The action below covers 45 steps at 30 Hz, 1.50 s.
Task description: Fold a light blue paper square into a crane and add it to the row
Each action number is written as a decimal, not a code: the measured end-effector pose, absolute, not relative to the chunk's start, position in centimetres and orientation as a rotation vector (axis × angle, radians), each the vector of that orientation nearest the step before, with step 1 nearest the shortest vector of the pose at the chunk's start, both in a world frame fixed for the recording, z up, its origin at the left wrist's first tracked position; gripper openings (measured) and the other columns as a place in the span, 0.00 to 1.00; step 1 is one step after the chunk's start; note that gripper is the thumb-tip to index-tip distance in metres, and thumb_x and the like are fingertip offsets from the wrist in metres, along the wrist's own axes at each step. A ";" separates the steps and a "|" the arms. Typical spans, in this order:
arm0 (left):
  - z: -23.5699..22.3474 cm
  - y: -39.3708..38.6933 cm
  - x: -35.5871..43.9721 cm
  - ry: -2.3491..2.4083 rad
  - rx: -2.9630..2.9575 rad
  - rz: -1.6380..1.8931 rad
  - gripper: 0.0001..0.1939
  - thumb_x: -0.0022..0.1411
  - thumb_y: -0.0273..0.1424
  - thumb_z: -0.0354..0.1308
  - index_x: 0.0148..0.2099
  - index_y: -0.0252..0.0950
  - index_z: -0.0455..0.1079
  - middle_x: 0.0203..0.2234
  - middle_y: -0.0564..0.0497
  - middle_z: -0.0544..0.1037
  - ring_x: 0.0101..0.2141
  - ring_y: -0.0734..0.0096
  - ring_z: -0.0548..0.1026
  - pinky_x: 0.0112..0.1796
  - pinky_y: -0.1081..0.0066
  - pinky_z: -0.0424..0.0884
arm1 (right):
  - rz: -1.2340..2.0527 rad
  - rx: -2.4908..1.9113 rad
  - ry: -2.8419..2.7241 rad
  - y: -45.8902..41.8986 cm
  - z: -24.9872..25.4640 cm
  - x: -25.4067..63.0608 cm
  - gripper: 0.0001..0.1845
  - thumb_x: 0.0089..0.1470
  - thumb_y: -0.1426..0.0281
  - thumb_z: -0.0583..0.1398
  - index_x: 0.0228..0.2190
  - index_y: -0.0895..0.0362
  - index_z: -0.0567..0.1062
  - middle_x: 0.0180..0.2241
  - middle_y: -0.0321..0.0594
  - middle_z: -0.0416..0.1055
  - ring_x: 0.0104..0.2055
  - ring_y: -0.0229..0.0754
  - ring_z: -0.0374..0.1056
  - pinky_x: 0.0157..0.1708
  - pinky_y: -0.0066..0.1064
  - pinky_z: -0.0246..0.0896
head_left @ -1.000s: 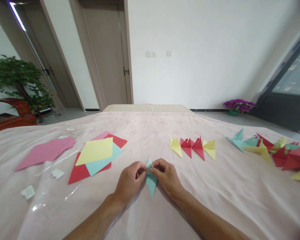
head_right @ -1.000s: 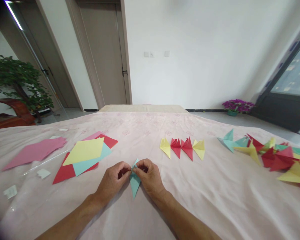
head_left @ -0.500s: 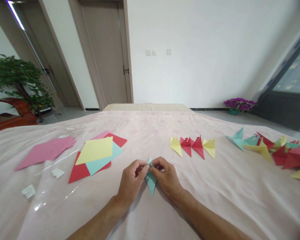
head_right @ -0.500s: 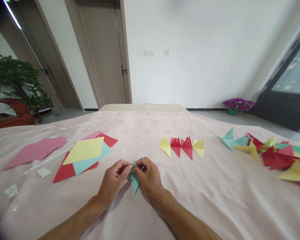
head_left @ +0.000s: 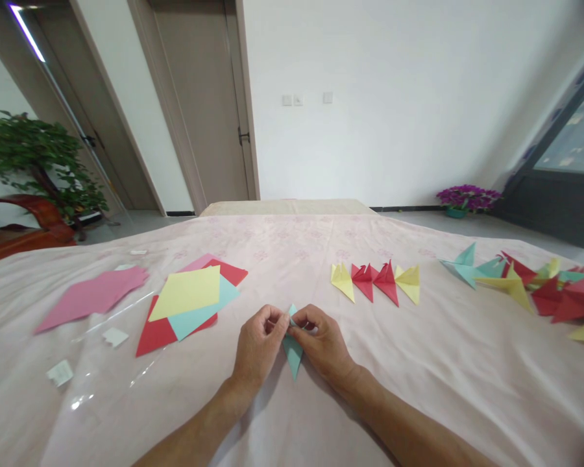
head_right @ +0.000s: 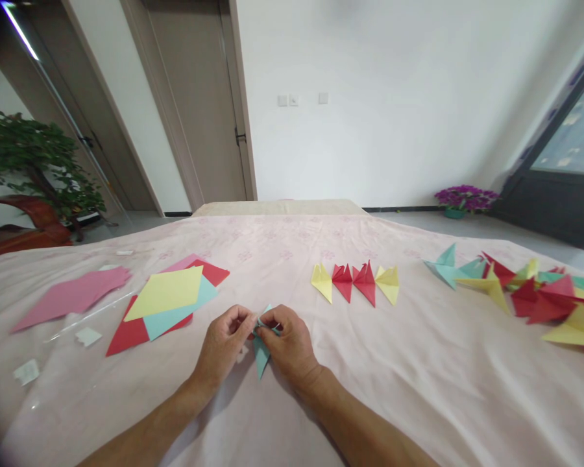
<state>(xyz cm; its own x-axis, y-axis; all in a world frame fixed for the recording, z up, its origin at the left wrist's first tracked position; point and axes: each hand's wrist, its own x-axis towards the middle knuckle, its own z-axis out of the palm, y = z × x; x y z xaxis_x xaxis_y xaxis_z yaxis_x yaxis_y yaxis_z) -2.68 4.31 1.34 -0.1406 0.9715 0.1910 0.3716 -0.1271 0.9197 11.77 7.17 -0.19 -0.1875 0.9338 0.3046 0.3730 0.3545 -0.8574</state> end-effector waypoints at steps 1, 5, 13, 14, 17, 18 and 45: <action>1.3 4.3 -2.7 1.538 1.525 1.268 0.13 0.62 0.41 0.55 0.31 0.37 0.69 0.23 0.55 0.74 0.26 0.70 0.73 0.30 0.73 0.67 | 0.801 -1.168 -1.744 7.2 -0.2 11.8 0.03 0.48 0.74 0.62 0.24 0.55 0.75 0.27 0.35 0.71 0.31 0.40 0.66 0.34 0.30 0.59; 1.3 4.4 -2.7 1.533 1.525 1.269 0.13 0.62 0.40 0.54 0.30 0.37 0.68 0.23 0.55 0.74 0.27 0.70 0.73 0.30 0.73 0.67 | 0.783 -1.170 -1.731 7.2 -0.4 11.8 0.03 0.47 0.73 0.62 0.24 0.55 0.74 0.26 0.35 0.71 0.31 0.39 0.65 0.34 0.29 0.59; 1.4 4.5 -2.6 1.569 1.552 1.257 0.09 0.60 0.35 0.54 0.30 0.37 0.66 0.22 0.56 0.73 0.25 0.71 0.72 0.30 0.74 0.66 | 0.732 -1.156 -1.739 7.1 -0.4 11.7 0.03 0.48 0.73 0.62 0.24 0.55 0.73 0.26 0.34 0.71 0.31 0.38 0.64 0.33 0.29 0.58; 1.4 4.5 -2.6 1.587 1.567 1.247 0.08 0.59 0.34 0.53 0.29 0.38 0.66 0.21 0.56 0.73 0.25 0.71 0.72 0.29 0.74 0.65 | 0.721 -1.157 -1.746 7.1 -0.3 11.7 0.03 0.47 0.74 0.62 0.24 0.55 0.74 0.26 0.34 0.71 0.31 0.38 0.65 0.33 0.29 0.58; 1.6 4.5 -2.7 1.646 1.608 1.198 0.07 0.58 0.33 0.53 0.28 0.38 0.66 0.20 0.57 0.73 0.24 0.72 0.71 0.28 0.75 0.63 | 0.687 -1.143 -1.772 7.2 -0.4 11.7 0.04 0.47 0.75 0.62 0.24 0.55 0.74 0.26 0.34 0.70 0.31 0.38 0.65 0.34 0.29 0.58; 1.7 4.5 -2.8 1.663 1.622 1.180 0.07 0.58 0.32 0.53 0.28 0.38 0.66 0.20 0.57 0.73 0.24 0.72 0.71 0.28 0.75 0.62 | 0.678 -1.137 -1.777 7.2 -0.4 11.7 0.04 0.47 0.75 0.62 0.24 0.55 0.74 0.26 0.34 0.70 0.31 0.39 0.65 0.34 0.29 0.58; 3.8 5.0 -3.4 1.395 1.047 0.992 0.11 0.48 0.38 0.60 0.28 0.35 0.68 0.23 0.51 0.75 0.29 0.68 0.75 0.32 0.71 0.66 | 0.659 -1.044 -1.776 7.0 -0.3 12.1 0.04 0.51 0.75 0.64 0.27 0.54 0.78 0.27 0.35 0.74 0.33 0.40 0.69 0.36 0.31 0.60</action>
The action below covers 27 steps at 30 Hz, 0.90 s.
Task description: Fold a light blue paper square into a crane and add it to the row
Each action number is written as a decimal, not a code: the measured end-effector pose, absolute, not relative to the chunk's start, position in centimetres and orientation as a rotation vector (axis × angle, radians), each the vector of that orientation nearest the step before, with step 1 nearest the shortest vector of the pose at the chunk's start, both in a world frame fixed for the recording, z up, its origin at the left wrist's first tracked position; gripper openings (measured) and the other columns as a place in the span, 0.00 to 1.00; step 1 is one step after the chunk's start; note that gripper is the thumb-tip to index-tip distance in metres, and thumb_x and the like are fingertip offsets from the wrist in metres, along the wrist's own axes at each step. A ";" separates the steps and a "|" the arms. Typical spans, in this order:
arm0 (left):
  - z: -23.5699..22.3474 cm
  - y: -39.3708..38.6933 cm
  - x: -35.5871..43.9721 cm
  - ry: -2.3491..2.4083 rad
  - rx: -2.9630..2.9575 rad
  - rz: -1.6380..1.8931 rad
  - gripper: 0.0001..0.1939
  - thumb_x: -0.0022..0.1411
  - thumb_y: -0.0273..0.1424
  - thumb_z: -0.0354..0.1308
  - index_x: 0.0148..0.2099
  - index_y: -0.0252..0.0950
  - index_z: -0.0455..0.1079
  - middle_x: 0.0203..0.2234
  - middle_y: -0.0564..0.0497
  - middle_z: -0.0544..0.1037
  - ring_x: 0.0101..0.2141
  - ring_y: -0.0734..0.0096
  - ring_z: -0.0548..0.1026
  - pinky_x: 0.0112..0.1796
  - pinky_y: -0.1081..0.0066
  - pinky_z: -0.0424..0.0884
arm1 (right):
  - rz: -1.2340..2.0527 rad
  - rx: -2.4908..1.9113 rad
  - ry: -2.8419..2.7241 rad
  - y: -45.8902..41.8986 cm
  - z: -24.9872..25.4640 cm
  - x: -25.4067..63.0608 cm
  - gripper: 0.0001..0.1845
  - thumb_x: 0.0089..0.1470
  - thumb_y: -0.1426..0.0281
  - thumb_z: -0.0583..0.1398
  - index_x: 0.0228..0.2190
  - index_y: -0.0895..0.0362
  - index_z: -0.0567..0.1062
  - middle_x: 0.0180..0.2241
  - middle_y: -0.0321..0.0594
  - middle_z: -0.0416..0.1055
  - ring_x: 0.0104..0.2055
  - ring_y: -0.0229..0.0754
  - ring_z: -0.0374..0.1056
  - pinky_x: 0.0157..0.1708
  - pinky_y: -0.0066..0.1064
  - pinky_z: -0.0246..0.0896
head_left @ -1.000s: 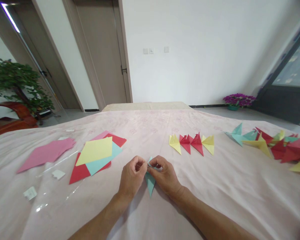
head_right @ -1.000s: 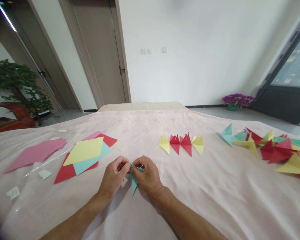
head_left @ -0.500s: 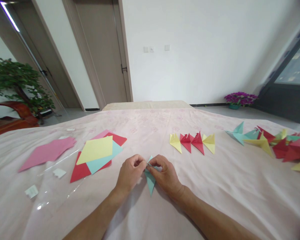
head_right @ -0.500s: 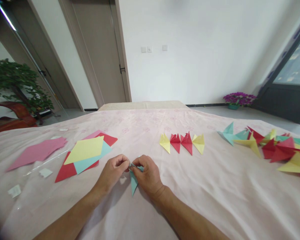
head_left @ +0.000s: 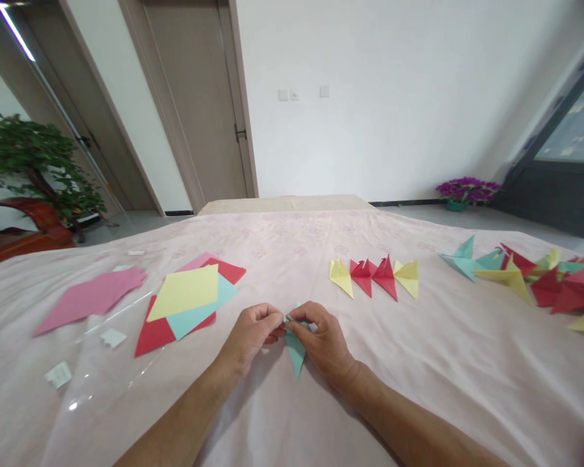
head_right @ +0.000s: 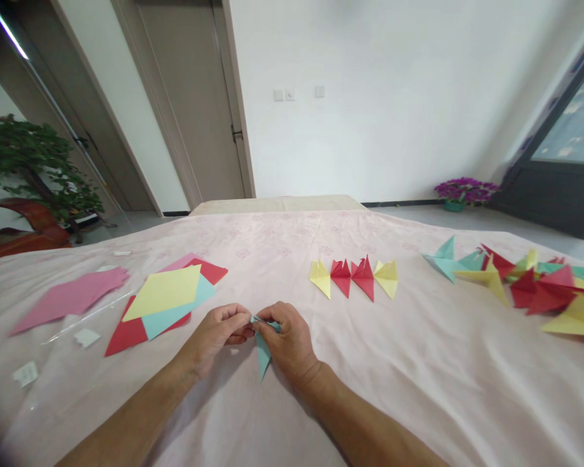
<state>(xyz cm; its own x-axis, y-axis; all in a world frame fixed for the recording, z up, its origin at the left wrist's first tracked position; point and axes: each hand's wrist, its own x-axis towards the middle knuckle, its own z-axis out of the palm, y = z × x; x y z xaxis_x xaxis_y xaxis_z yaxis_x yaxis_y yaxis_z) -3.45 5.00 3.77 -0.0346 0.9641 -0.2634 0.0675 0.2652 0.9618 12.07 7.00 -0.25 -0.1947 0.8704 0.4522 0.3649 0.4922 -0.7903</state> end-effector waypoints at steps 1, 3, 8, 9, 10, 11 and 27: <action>3.7 5.0 -3.5 1.388 1.040 0.990 0.11 0.48 0.38 0.60 0.28 0.35 0.68 0.23 0.51 0.76 0.29 0.68 0.75 0.32 0.72 0.66 | 0.659 -1.044 -1.773 7.0 -0.2 12.1 0.04 0.51 0.75 0.64 0.27 0.54 0.78 0.27 0.35 0.74 0.33 0.40 0.69 0.36 0.31 0.60; 3.7 5.1 -3.6 1.371 1.022 0.983 0.11 0.49 0.39 0.60 0.28 0.36 0.68 0.23 0.51 0.76 0.29 0.69 0.75 0.32 0.72 0.66 | 0.658 -1.043 -1.773 7.0 -0.2 12.1 0.04 0.51 0.75 0.64 0.27 0.54 0.78 0.27 0.35 0.74 0.33 0.40 0.69 0.36 0.31 0.60; 3.8 5.0 -3.6 1.336 1.009 0.988 0.12 0.48 0.39 0.62 0.28 0.36 0.67 0.24 0.51 0.76 0.28 0.70 0.75 0.33 0.71 0.68 | 0.669 -1.031 -1.769 6.9 -0.3 12.1 0.04 0.51 0.74 0.64 0.27 0.54 0.78 0.27 0.35 0.74 0.33 0.40 0.69 0.37 0.31 0.60; 3.8 5.0 -3.6 1.340 1.010 0.991 0.12 0.48 0.39 0.62 0.27 0.35 0.67 0.23 0.51 0.76 0.28 0.70 0.75 0.33 0.71 0.68 | 0.671 -1.029 -1.766 6.9 -0.3 12.1 0.04 0.51 0.74 0.64 0.27 0.54 0.78 0.27 0.35 0.74 0.33 0.40 0.69 0.37 0.31 0.60; 3.7 5.0 -3.6 1.344 1.012 0.995 0.12 0.48 0.38 0.62 0.27 0.35 0.67 0.23 0.51 0.76 0.28 0.70 0.75 0.33 0.71 0.69 | 0.672 -1.028 -1.765 6.9 -0.2 12.1 0.04 0.51 0.75 0.64 0.27 0.54 0.78 0.27 0.35 0.73 0.33 0.40 0.69 0.37 0.31 0.60; 3.7 5.0 -3.6 1.345 1.016 1.000 0.11 0.48 0.38 0.62 0.27 0.35 0.67 0.23 0.51 0.75 0.27 0.71 0.75 0.33 0.71 0.69 | 0.672 -1.028 -1.766 6.8 -0.1 12.1 0.04 0.51 0.75 0.64 0.27 0.54 0.78 0.27 0.35 0.73 0.33 0.40 0.68 0.36 0.31 0.60; 3.2 5.2 -3.7 1.303 1.089 1.058 0.09 0.50 0.35 0.62 0.28 0.34 0.70 0.23 0.50 0.75 0.28 0.70 0.75 0.36 0.69 0.70 | 0.664 -1.019 -1.783 6.7 0.0 12.3 0.05 0.53 0.74 0.63 0.28 0.54 0.78 0.28 0.35 0.74 0.34 0.40 0.69 0.37 0.31 0.61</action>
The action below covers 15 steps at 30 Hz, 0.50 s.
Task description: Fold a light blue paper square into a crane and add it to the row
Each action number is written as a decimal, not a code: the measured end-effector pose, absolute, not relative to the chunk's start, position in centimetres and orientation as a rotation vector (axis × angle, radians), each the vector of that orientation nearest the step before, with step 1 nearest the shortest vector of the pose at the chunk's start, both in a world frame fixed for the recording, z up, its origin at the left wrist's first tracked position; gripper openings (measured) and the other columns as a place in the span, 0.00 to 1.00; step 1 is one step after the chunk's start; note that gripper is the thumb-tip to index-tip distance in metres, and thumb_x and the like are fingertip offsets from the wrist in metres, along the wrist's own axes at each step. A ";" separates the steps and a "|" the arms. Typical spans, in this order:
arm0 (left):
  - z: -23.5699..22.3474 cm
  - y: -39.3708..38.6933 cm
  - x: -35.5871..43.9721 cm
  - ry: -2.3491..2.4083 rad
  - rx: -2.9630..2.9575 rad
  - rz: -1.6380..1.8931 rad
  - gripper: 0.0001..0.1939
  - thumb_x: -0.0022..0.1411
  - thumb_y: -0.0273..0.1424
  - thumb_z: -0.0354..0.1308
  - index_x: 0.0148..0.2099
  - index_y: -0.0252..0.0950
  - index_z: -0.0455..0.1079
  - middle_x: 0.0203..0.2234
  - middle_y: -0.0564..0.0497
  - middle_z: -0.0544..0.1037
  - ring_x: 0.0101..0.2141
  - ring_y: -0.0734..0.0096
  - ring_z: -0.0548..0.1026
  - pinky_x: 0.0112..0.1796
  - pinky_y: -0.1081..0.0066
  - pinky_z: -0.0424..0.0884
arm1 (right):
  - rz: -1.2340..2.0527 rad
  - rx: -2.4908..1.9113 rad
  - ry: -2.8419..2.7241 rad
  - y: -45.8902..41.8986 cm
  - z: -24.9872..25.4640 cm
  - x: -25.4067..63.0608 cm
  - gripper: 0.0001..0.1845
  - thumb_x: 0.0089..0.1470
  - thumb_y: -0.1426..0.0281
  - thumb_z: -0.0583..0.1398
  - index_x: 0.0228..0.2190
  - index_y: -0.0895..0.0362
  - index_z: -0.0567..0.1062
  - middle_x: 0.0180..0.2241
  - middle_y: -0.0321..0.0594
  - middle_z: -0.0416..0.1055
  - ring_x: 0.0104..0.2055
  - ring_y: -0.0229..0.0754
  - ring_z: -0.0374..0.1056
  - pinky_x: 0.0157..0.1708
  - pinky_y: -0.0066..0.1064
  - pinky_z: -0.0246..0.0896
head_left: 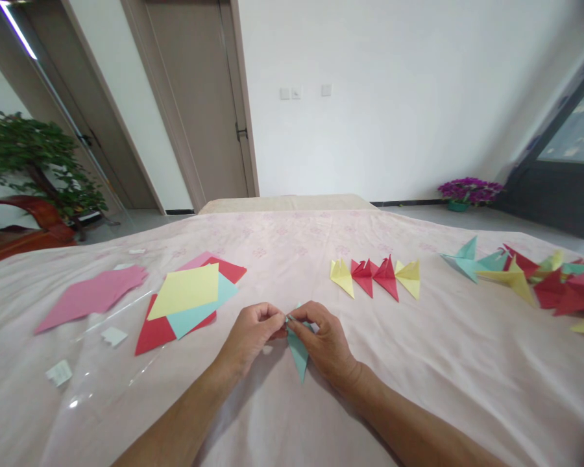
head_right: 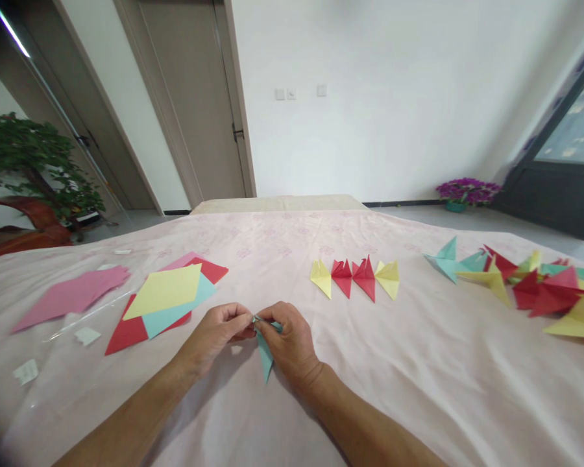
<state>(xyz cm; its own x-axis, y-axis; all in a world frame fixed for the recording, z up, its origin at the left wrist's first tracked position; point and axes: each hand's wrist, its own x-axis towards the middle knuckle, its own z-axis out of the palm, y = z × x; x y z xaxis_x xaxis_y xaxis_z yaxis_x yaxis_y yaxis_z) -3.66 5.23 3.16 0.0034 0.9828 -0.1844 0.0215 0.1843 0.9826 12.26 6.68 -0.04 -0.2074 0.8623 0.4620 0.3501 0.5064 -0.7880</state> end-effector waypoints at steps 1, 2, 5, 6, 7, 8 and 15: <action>3.2 5.3 -3.7 1.307 1.116 1.061 0.09 0.50 0.35 0.61 0.27 0.34 0.71 0.23 0.50 0.76 0.28 0.70 0.75 0.35 0.69 0.70 | 0.659 -1.014 -1.786 6.7 -0.1 12.3 0.05 0.53 0.74 0.63 0.28 0.54 0.79 0.28 0.35 0.74 0.34 0.40 0.69 0.37 0.31 0.61; 3.2 5.3 -3.8 1.315 1.145 1.060 0.08 0.51 0.34 0.61 0.27 0.33 0.71 0.23 0.49 0.76 0.28 0.70 0.74 0.35 0.70 0.69 | 0.653 -1.010 -1.790 6.8 -0.1 12.3 0.05 0.53 0.74 0.63 0.28 0.53 0.79 0.28 0.35 0.74 0.34 0.40 0.69 0.37 0.31 0.61; 3.6 5.2 -3.9 1.336 1.201 1.044 0.07 0.51 0.33 0.60 0.26 0.33 0.72 0.22 0.49 0.76 0.27 0.70 0.73 0.32 0.71 0.67 | 0.629 -1.002 -1.807 6.8 -0.1 12.3 0.06 0.53 0.74 0.63 0.28 0.53 0.79 0.28 0.35 0.74 0.34 0.40 0.69 0.38 0.31 0.61; 3.7 5.1 -3.9 1.336 1.206 1.039 0.07 0.50 0.33 0.61 0.26 0.34 0.72 0.22 0.49 0.76 0.26 0.70 0.73 0.32 0.71 0.66 | 0.624 -1.000 -1.813 6.8 -0.1 12.3 0.06 0.54 0.74 0.62 0.28 0.53 0.79 0.28 0.35 0.74 0.34 0.40 0.69 0.38 0.32 0.61; 3.8 5.1 -3.9 1.333 1.206 1.037 0.07 0.50 0.33 0.61 0.26 0.34 0.71 0.21 0.49 0.76 0.26 0.70 0.73 0.31 0.71 0.66 | 0.621 -0.997 -1.819 6.8 -0.1 12.3 0.06 0.54 0.74 0.62 0.28 0.52 0.79 0.28 0.35 0.74 0.34 0.41 0.69 0.38 0.32 0.61; 3.8 5.0 -3.9 1.330 1.204 1.039 0.07 0.49 0.33 0.61 0.26 0.34 0.71 0.21 0.49 0.76 0.26 0.70 0.73 0.31 0.71 0.66 | 0.619 -0.994 -1.825 6.8 0.0 12.3 0.06 0.54 0.74 0.62 0.28 0.52 0.79 0.28 0.35 0.74 0.34 0.41 0.69 0.38 0.32 0.61; 3.5 5.1 -4.0 1.325 1.208 1.029 0.04 0.50 0.31 0.60 0.26 0.35 0.71 0.22 0.49 0.77 0.27 0.69 0.74 0.32 0.71 0.67 | 0.608 -0.980 -1.836 6.7 0.0 12.3 0.06 0.54 0.74 0.62 0.29 0.52 0.79 0.28 0.36 0.74 0.34 0.41 0.69 0.38 0.32 0.62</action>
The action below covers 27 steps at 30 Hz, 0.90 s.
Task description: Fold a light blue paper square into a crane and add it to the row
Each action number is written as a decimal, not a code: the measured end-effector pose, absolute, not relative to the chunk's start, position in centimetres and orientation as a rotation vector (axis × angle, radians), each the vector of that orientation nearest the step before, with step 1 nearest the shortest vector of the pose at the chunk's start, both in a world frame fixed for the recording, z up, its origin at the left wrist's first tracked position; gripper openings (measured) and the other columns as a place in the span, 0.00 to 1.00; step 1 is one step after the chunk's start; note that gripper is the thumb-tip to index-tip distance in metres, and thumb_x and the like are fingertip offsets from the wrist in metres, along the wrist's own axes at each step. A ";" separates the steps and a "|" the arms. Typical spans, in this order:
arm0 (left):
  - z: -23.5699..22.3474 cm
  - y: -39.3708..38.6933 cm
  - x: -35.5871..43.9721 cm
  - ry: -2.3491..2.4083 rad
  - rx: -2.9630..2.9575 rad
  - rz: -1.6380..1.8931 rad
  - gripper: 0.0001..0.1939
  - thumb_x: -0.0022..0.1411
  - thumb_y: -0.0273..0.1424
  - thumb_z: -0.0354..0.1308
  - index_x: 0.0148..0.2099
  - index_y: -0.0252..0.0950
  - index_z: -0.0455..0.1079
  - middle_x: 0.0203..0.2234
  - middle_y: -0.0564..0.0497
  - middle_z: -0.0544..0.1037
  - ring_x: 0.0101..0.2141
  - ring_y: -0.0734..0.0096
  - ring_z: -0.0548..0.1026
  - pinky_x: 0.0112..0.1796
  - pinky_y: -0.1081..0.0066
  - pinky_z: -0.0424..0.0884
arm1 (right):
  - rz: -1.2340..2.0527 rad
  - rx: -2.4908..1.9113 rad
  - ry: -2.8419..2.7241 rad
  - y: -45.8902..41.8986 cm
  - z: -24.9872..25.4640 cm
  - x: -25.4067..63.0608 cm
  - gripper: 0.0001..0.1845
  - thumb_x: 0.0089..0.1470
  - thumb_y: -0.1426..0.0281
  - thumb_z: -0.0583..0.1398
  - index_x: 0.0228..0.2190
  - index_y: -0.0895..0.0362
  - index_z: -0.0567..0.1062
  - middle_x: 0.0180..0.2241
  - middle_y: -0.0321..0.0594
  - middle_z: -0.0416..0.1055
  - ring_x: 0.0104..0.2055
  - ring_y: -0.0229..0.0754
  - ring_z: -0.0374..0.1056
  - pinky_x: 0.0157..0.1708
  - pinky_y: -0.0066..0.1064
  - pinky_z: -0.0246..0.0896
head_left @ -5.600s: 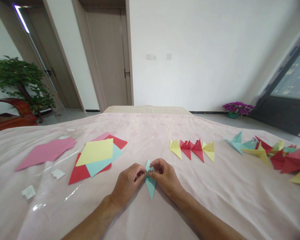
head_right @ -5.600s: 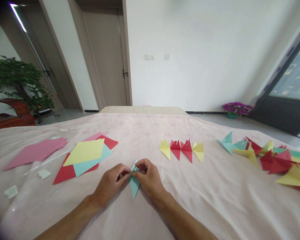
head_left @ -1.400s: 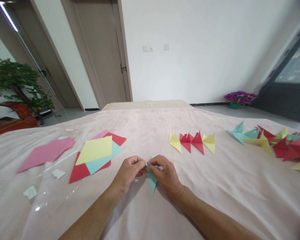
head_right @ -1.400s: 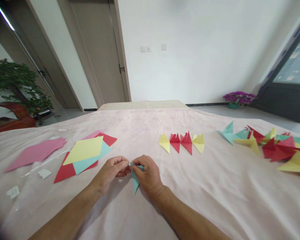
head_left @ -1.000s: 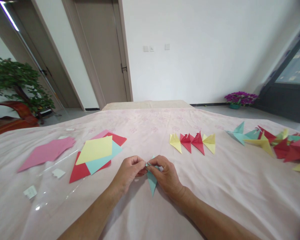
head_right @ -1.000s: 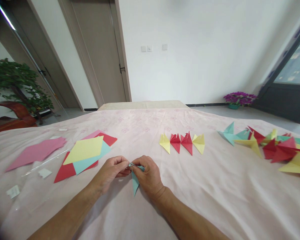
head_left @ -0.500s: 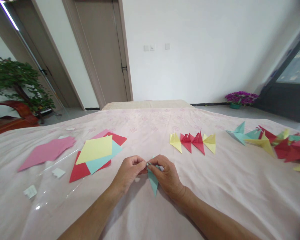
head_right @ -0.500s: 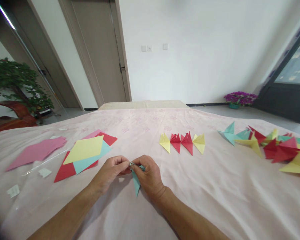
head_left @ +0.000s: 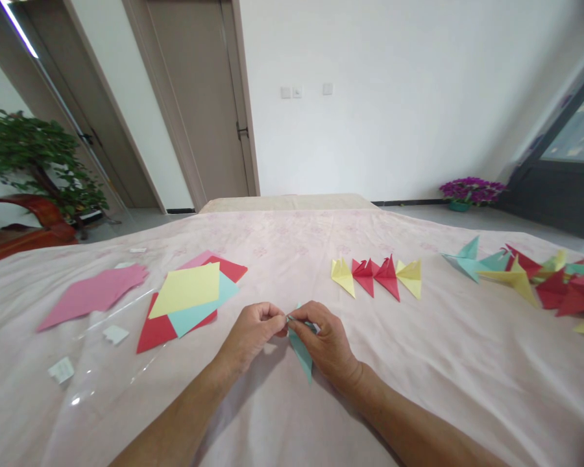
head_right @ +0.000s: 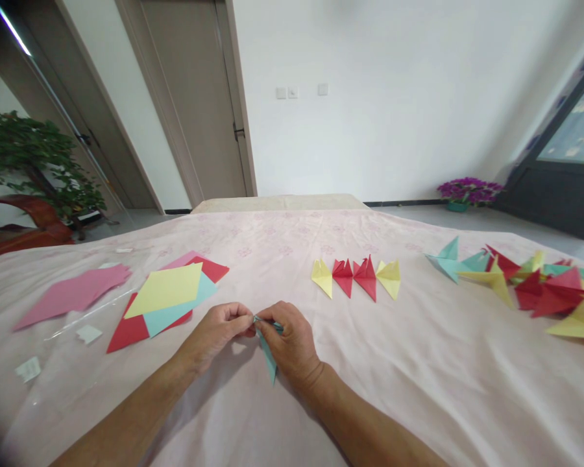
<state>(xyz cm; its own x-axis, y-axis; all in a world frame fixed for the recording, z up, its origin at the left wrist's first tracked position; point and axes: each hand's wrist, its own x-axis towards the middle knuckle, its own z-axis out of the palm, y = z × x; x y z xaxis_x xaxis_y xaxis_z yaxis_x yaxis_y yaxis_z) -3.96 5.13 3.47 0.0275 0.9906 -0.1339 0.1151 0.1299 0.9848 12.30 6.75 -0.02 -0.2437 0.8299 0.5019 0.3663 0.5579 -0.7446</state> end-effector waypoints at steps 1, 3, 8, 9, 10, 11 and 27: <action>3.5 5.2 -4.0 1.323 1.211 1.027 0.04 0.49 0.30 0.60 0.26 0.35 0.72 0.22 0.49 0.77 0.27 0.69 0.74 0.32 0.71 0.67 | 0.611 -0.973 -1.835 6.7 0.0 12.3 0.06 0.54 0.74 0.62 0.29 0.52 0.79 0.28 0.36 0.75 0.34 0.41 0.69 0.38 0.31 0.62; 3.5 5.2 -4.1 1.318 1.217 1.022 0.04 0.49 0.30 0.59 0.26 0.35 0.71 0.21 0.49 0.77 0.26 0.69 0.73 0.31 0.71 0.66 | 0.619 -0.963 -1.833 6.7 0.0 12.3 0.07 0.54 0.74 0.61 0.29 0.52 0.79 0.28 0.36 0.74 0.34 0.41 0.70 0.38 0.31 0.63; 3.7 5.2 -4.1 1.325 1.225 1.010 0.04 0.48 0.30 0.59 0.24 0.35 0.71 0.21 0.49 0.76 0.26 0.69 0.72 0.31 0.71 0.66 | 0.633 -0.975 -1.839 6.5 0.4 12.2 0.07 0.54 0.75 0.61 0.28 0.53 0.79 0.28 0.36 0.74 0.33 0.40 0.70 0.36 0.30 0.63; 3.7 5.2 -4.0 1.330 1.227 1.007 0.04 0.48 0.30 0.58 0.24 0.35 0.71 0.21 0.49 0.76 0.26 0.69 0.72 0.32 0.70 0.66 | 0.628 -0.983 -1.844 6.5 0.4 12.2 0.07 0.53 0.75 0.61 0.28 0.53 0.79 0.28 0.36 0.74 0.33 0.40 0.70 0.36 0.30 0.63; 3.7 5.2 -4.0 1.335 1.229 1.006 0.03 0.47 0.29 0.58 0.24 0.35 0.71 0.21 0.49 0.76 0.26 0.69 0.72 0.32 0.70 0.66 | 0.620 -0.994 -1.848 6.4 0.5 12.2 0.07 0.53 0.75 0.61 0.28 0.53 0.79 0.28 0.36 0.74 0.33 0.40 0.70 0.36 0.30 0.62; 3.6 5.2 -4.0 1.338 1.232 1.007 0.03 0.47 0.29 0.58 0.24 0.35 0.71 0.21 0.49 0.76 0.26 0.69 0.72 0.32 0.70 0.66 | 0.610 -1.005 -1.855 6.4 0.5 12.2 0.07 0.53 0.75 0.61 0.28 0.53 0.79 0.27 0.36 0.74 0.33 0.40 0.70 0.36 0.30 0.62; 3.5 5.3 -3.9 1.331 1.278 1.040 0.06 0.51 0.31 0.58 0.27 0.34 0.73 0.23 0.47 0.78 0.28 0.67 0.75 0.34 0.69 0.69 | 0.617 -1.074 -1.789 6.7 0.0 12.1 0.04 0.51 0.74 0.59 0.27 0.55 0.74 0.27 0.36 0.73 0.31 0.40 0.68 0.34 0.29 0.62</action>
<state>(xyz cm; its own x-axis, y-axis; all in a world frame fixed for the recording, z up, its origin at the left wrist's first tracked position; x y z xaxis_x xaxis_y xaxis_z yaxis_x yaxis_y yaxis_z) -3.92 5.30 3.50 0.0331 0.9958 -0.0859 0.1569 0.0797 0.9844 12.13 6.73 -0.01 -0.1863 0.8699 0.4566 0.4034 0.4915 -0.7718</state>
